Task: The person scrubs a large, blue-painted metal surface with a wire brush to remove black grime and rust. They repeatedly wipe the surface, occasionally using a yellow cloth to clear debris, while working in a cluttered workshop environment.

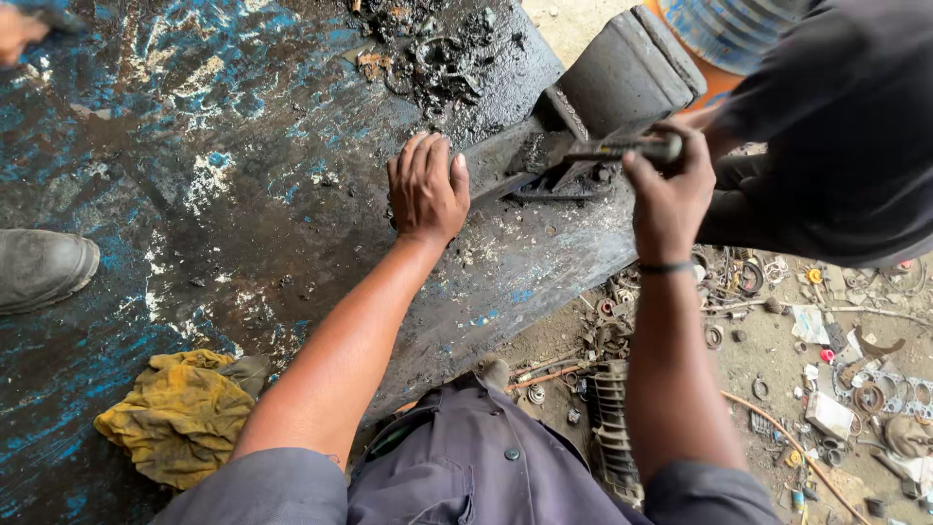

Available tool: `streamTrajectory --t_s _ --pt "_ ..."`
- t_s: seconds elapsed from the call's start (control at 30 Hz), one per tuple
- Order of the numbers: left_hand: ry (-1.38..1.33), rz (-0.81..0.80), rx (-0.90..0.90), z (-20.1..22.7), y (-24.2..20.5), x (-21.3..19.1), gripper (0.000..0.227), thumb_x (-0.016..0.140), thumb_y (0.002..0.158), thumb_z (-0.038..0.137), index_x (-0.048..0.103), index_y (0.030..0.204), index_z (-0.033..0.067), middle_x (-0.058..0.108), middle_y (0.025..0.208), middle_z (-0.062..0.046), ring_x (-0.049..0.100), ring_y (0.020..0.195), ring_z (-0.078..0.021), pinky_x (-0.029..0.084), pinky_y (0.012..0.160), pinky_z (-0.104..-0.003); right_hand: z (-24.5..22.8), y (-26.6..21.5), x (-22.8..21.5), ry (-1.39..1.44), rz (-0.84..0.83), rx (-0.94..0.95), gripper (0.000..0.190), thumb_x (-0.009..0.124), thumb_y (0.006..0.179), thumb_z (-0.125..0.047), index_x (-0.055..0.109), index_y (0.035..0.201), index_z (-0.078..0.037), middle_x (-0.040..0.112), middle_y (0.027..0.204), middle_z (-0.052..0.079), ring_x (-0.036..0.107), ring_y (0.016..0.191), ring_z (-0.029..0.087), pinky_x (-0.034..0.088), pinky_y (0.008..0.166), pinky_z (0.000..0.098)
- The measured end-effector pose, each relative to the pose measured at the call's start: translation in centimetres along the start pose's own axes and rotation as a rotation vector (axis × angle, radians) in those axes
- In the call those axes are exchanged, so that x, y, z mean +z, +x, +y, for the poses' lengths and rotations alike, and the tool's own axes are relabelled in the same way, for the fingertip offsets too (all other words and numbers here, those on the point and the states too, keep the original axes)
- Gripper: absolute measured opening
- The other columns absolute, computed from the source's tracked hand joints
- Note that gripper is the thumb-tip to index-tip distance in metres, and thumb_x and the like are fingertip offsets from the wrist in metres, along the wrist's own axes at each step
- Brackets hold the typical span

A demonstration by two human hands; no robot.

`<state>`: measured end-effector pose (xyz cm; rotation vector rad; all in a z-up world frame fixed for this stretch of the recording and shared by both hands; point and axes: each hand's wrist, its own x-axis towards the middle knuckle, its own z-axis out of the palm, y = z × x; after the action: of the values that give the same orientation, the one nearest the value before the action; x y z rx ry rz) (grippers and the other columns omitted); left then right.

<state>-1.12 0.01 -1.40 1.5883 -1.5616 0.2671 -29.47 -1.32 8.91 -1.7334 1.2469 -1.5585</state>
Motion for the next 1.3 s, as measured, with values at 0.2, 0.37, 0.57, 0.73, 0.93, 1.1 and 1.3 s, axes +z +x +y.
streamTrajectory --t_s 0.2,0.37,0.57,0.73,0.93,1.1,1.3 --pt "0.004 -0.015 0.008 0.1 0.0 -0.3 0.042 0.044 0.108 0.032 0.068 0.117 -0.001 0.071 0.122 -0.021 0.063 0.124 -0.0369 0.044 0.102 -0.048 4.3 5.9 4.3 0.933 0.313 0.223 0.008 0.056 0.081 -0.006 0.057 0.088 -0.006 0.068 0.083 0.009 0.073 0.079 0.025 0.062 0.072 0.0351" --pt "-0.028 -0.028 0.006 0.5 0.0 -1.5 0.041 0.047 0.107 0.032 0.066 0.12 -0.002 0.069 0.127 -0.02 0.059 0.129 -0.0372 0.041 0.104 -0.049 8.0 12.7 5.1 0.843 0.429 0.194 0.012 0.061 0.092 -0.01 0.051 0.085 -0.01 0.052 0.067 0.004 0.052 0.057 0.018 0.049 0.053 0.0385" --pt "-0.038 0.041 -0.019 0.9 0.1 -2.3 0.045 0.051 0.105 0.035 0.06 0.131 -0.0007 0.064 0.136 -0.018 0.055 0.135 -0.0366 0.036 0.107 -0.05 17.3 18.1 8.5 0.581 0.46 -0.093 0.012 0.07 0.106 -0.004 0.058 0.104 -0.001 0.059 0.086 0.005 0.056 0.074 0.016 0.051 0.066 0.0358" --pt "-0.076 0.05 -0.06 0.8 0.4 -2.1 0.047 0.051 0.108 0.039 0.059 0.135 0.0009 0.064 0.139 -0.018 0.054 0.138 -0.0369 0.037 0.11 -0.049 15.9 16.7 9.9 0.644 0.478 0.129 0.017 0.066 0.1 -0.013 0.053 0.103 -0.002 0.051 0.062 0.003 0.047 0.044 0.015 0.042 0.039 0.0343" --pt "-0.073 0.041 -0.061 0.4 -0.4 -1.9 0.051 0.047 0.109 0.042 0.059 0.136 0.0007 0.064 0.138 -0.017 0.054 0.138 -0.0354 0.037 0.109 -0.048 12.6 15.2 9.1 0.678 0.44 0.224 0.023 0.065 0.101 -0.019 0.048 0.106 -0.004 0.052 0.062 0.004 0.05 0.042 0.017 0.045 0.038 0.0343" --pt "-0.065 0.052 -0.055 0.2 -0.2 -1.3 0.054 0.044 0.109 0.046 0.059 0.135 0.0005 0.065 0.138 -0.017 0.055 0.138 -0.0351 0.037 0.111 -0.048 13.5 13.0 10.7 0.719 0.493 0.29 0.018 0.066 0.104 -0.013 0.05 0.103 -0.003 0.05 0.066 0.006 0.047 0.049 0.019 0.043 0.045 0.0368" --pt "-0.049 0.021 -0.057 0.1 -0.2 -1.1 0.057 0.042 0.109 0.048 0.059 0.135 0.0002 0.064 0.14 -0.018 0.054 0.138 -0.0352 0.036 0.114 -0.048 15.7 15.3 9.1 0.472 0.472 -0.156 0.014 0.066 0.107 -0.007 0.054 0.101 -0.001 0.048 0.071 0.008 0.043 0.056 0.02 0.042 0.052 0.0385"
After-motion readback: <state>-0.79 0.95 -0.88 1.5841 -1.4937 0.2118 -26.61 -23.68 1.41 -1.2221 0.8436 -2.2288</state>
